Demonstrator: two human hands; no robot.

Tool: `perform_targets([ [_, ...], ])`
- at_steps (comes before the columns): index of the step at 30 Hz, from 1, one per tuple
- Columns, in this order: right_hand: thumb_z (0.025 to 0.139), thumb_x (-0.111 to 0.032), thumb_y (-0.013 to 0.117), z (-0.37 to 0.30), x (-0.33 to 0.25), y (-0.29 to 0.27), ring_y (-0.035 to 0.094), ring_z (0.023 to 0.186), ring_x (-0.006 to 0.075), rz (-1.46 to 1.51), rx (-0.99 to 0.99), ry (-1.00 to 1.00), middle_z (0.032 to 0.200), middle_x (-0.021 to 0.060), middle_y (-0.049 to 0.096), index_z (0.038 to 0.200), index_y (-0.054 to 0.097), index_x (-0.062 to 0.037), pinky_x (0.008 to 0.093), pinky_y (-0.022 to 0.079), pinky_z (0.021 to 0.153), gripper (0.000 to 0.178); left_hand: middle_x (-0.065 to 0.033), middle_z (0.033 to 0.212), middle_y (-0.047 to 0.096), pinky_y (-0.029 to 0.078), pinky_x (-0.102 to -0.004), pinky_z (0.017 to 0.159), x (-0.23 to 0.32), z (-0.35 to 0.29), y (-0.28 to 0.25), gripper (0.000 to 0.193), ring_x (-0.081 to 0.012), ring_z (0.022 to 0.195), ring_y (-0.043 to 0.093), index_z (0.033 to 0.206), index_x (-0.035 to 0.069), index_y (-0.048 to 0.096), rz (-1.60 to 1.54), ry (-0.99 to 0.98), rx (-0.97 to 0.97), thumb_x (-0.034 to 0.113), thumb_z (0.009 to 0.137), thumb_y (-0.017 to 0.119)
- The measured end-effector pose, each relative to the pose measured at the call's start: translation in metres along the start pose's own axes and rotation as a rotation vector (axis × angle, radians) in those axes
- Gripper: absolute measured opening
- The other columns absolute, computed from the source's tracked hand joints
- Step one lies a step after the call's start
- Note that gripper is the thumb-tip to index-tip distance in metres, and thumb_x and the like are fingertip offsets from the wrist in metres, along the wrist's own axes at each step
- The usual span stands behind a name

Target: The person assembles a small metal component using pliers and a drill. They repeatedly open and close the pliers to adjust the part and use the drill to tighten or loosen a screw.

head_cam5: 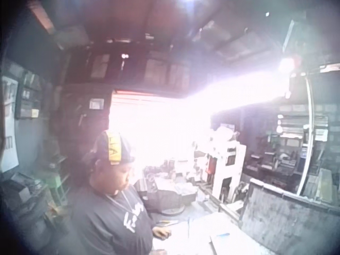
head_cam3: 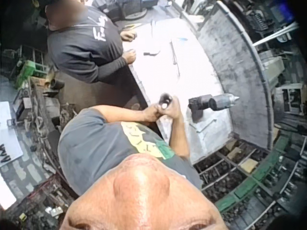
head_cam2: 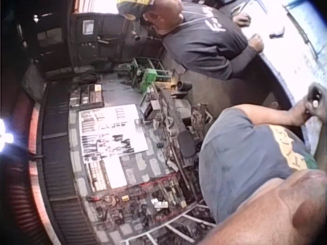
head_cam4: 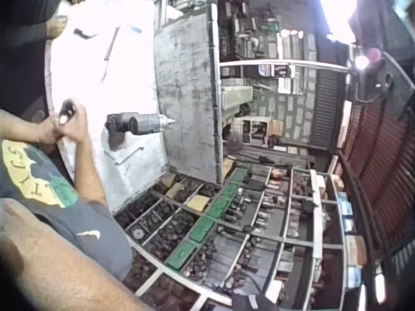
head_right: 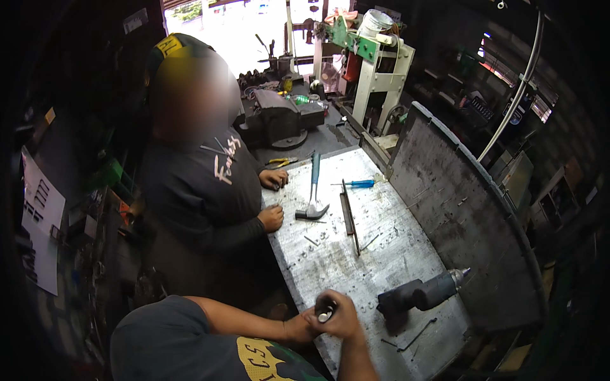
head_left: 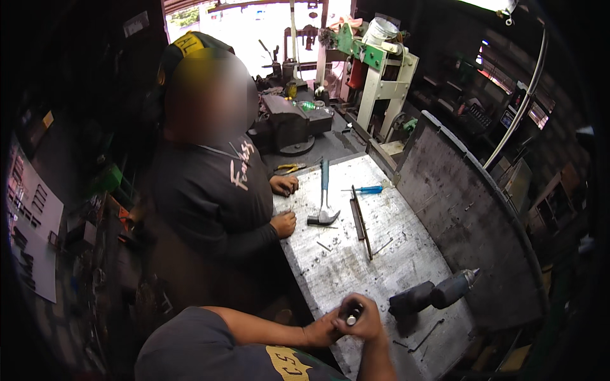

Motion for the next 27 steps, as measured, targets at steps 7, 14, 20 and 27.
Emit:
perform_targets([
  [7,0.082,-0.004,0.082,-0.012,0.012,-0.004,0.063,0.093,0.011,0.208,-0.164,-0.055,0.106,0.0062,0.066,0.124,0.061,-0.0018,0.0279,0.054,0.082,0.047,-0.0154,0.119,0.072,0.055,-0.0393,0.099,0.007,0.066,-0.03,0.053,-0.0251,0.108,0.068,0.124,0.004,0.065,0.178,0.176,-0.378,0.024,0.079,0.085],
  [14,0.081,-0.01,0.091,-0.017,-0.035,0.009,0.071,0.083,0.0134,-0.099,0.206,-0.23,0.093,0.0068,0.072,0.111,0.067,-0.0018,0.0299,0.059,0.078,0.039,-0.0222,0.096,0.074,0.059,-0.048,0.081,-0.008,-0.012,-0.001,0.032,-0.0416,0.094,0.074,0.107,0.005,0.072,0.33,-0.121,0.238,0.024,0.083,0.078],
  [20,0.076,-0.024,0.095,0.012,0.019,0.008,0.071,0.081,0.0154,0.322,-0.768,0.142,0.091,0.0049,0.076,0.114,0.07,-0.001,0.0284,0.056,0.077,0.051,-0.0152,0.117,0.072,0.057,-0.0411,0.099,-0.008,0.016,-0.018,0.071,-0.0289,0.107,0.072,0.132,0.008,0.063,0.263,-0.049,-0.138,0.042,0.077,0.094],
  [27,0.083,-0.026,0.093,-0.063,-0.029,0.012,0.073,0.095,0.028,-0.239,0.686,-0.052,0.109,0.0185,0.073,0.132,0.062,-0.0023,0.0383,0.058,0.091,0.063,-0.0129,0.097,0.077,0.06,-0.0448,0.075,-0.009,0.033,-0.03,0.044,-0.035,0.087,0.076,0.114,0.015,0.075,0.694,0.092,-0.009,0.033,0.075,0.084],
])
Point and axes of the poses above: each hand's wrist, its own z-axis towards the middle knuckle, its own y-axis out of the palm, x = y × z, the point moved 8 cm from there along z, towards the middle knuckle
